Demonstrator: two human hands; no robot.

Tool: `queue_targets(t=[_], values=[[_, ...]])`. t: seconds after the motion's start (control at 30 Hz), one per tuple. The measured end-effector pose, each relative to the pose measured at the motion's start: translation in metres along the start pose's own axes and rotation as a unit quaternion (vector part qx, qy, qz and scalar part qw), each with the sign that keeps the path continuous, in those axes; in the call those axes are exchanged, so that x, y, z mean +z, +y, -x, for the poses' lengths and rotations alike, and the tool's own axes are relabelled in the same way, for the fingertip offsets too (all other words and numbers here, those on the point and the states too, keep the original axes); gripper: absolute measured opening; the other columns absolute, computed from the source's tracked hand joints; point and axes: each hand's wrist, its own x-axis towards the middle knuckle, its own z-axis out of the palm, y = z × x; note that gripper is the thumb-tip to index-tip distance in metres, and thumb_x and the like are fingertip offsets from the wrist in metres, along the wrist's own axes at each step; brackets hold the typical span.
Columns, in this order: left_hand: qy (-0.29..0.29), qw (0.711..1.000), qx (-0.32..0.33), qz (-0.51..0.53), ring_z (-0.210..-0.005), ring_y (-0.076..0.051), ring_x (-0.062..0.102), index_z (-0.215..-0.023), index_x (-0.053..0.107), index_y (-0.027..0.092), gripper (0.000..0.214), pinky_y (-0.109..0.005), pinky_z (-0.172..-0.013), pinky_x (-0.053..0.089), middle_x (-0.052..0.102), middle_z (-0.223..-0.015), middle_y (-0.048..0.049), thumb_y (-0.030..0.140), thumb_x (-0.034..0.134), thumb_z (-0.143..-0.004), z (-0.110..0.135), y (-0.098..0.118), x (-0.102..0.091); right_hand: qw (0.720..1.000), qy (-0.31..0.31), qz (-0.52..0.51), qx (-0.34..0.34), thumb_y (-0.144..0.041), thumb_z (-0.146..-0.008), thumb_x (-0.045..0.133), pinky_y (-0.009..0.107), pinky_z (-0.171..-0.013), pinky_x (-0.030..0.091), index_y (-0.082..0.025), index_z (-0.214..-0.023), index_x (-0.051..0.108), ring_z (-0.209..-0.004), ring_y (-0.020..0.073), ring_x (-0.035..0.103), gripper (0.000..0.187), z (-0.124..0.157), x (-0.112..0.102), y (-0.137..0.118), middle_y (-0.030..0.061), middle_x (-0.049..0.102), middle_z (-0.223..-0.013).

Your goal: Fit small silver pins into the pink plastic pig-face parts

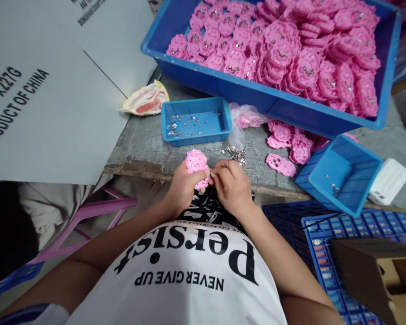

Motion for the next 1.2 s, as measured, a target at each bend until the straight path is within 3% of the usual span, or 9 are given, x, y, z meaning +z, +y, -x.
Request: queue_targets(t=[0.23, 0.37, 0.63, 0.87, 0.93, 1.03, 1.13, 1.2], values=[[0.018, 1.000, 0.001, -0.021, -0.051, -0.011, 0.060, -0.101, 0.063, 0.015, 0.039, -0.020, -0.037, 0.041, 0.066, -0.071, 0.0027, 0.015, 0.069, -0.062, 0.001, -0.001, 0.000, 0.997, -0.044, -0.037, 0.042, -0.018, -0.100, 0.055, 0.036, -0.072, 0.053, -0.021, -0.096, 0.064, -0.086, 0.0227, 0.066, 0.011, -0.001, -0.001, -0.001, 0.0109, 0.068, -0.099], [0.042, 0.997, 0.014, -0.064, -0.048, -0.010, 0.056, -0.101, 0.063, 0.015, 0.041, -0.019, -0.036, 0.039, 0.066, -0.072, 0.0031, 0.013, 0.068, -0.060, -0.001, -0.002, -0.001, 0.986, -0.053, -0.119, 0.099, -0.018, -0.098, 0.058, 0.035, -0.077, 0.053, -0.022, -0.091, 0.066, -0.088, 0.0208, 0.066, 0.012, -0.004, -0.001, -0.003, 0.0076, 0.068, -0.096], [0.028, 0.990, 0.068, -0.120, -0.057, -0.012, 0.062, -0.097, 0.058, 0.020, 0.031, -0.020, -0.046, 0.044, 0.067, -0.073, 0.0022, 0.022, 0.074, -0.070, -0.006, -0.008, -0.005, 0.915, -0.026, -0.280, 0.291, -0.028, -0.088, 0.070, 0.036, -0.082, 0.051, -0.023, -0.080, 0.070, -0.089, 0.0203, 0.066, 0.010, -0.007, 0.000, -0.004, 0.0041, 0.069, -0.091], [0.058, 0.978, 0.109, -0.166, -0.060, -0.009, 0.055, -0.096, 0.059, 0.020, 0.033, -0.021, -0.053, 0.046, 0.062, -0.077, 0.0034, 0.015, 0.075, -0.067, -0.006, -0.008, -0.004, 0.921, -0.025, -0.268, 0.282, -0.028, -0.087, 0.069, 0.038, -0.087, 0.051, -0.022, -0.071, 0.067, -0.094, 0.0215, 0.065, 0.018, -0.010, 0.006, -0.005, 0.0058, 0.067, -0.093], [0.031, 0.988, 0.083, -0.127, -0.055, -0.010, 0.057, -0.100, 0.057, 0.020, 0.036, -0.022, -0.050, 0.047, 0.062, -0.076, 0.0037, 0.016, 0.075, -0.069, -0.005, -0.005, -0.003, 0.915, -0.035, -0.278, 0.292, -0.031, -0.089, 0.068, 0.039, -0.088, 0.051, -0.022, -0.071, 0.066, -0.094, 0.0219, 0.064, 0.020, -0.011, 0.006, -0.003, 0.0060, 0.066, -0.094], [-0.062, 0.998, 0.015, -0.014, -0.051, -0.015, 0.062, -0.105, 0.050, 0.021, 0.035, -0.024, -0.041, 0.045, 0.064, -0.076, 0.0020, 0.028, 0.071, -0.078, -0.005, 0.004, -0.003, 0.902, -0.049, -0.305, 0.301, -0.035, -0.091, 0.067, 0.043, -0.094, 0.050, -0.023, -0.074, 0.065, -0.098, 0.0233, 0.064, 0.021, -0.014, 0.000, 0.002, 0.0067, 0.065, -0.100], [-0.162, 0.982, -0.063, 0.068, -0.047, -0.019, 0.063, -0.102, 0.047, 0.020, 0.029, -0.025, -0.035, 0.041, 0.065, -0.073, -0.0018, 0.043, 0.057, -0.088, -0.008, 0.014, -0.007, 0.910, -0.075, -0.300, 0.275, -0.039, -0.091, 0.069, 0.050, -0.109, 0.043, -0.024, -0.075, 0.066, -0.118, 0.0281, 0.061, 0.023, -0.023, -0.013, 0.005, 0.0092, 0.064, -0.116], [-0.201, 0.972, -0.084, 0.084, -0.045, -0.019, 0.062, -0.104, 0.049, 0.018, 0.030, -0.026, -0.034, 0.041, 0.065, -0.072, -0.0035, 0.044, 0.049, -0.091, -0.009, 0.020, -0.009, 0.917, -0.118, -0.288, 0.249, -0.041, -0.092, 0.069, 0.055, -0.116, 0.036, -0.023, -0.074, 0.066, -0.131, 0.0315, 0.056, 0.025, -0.029, -0.022, 0.006, 0.0099, 0.064, -0.127]])
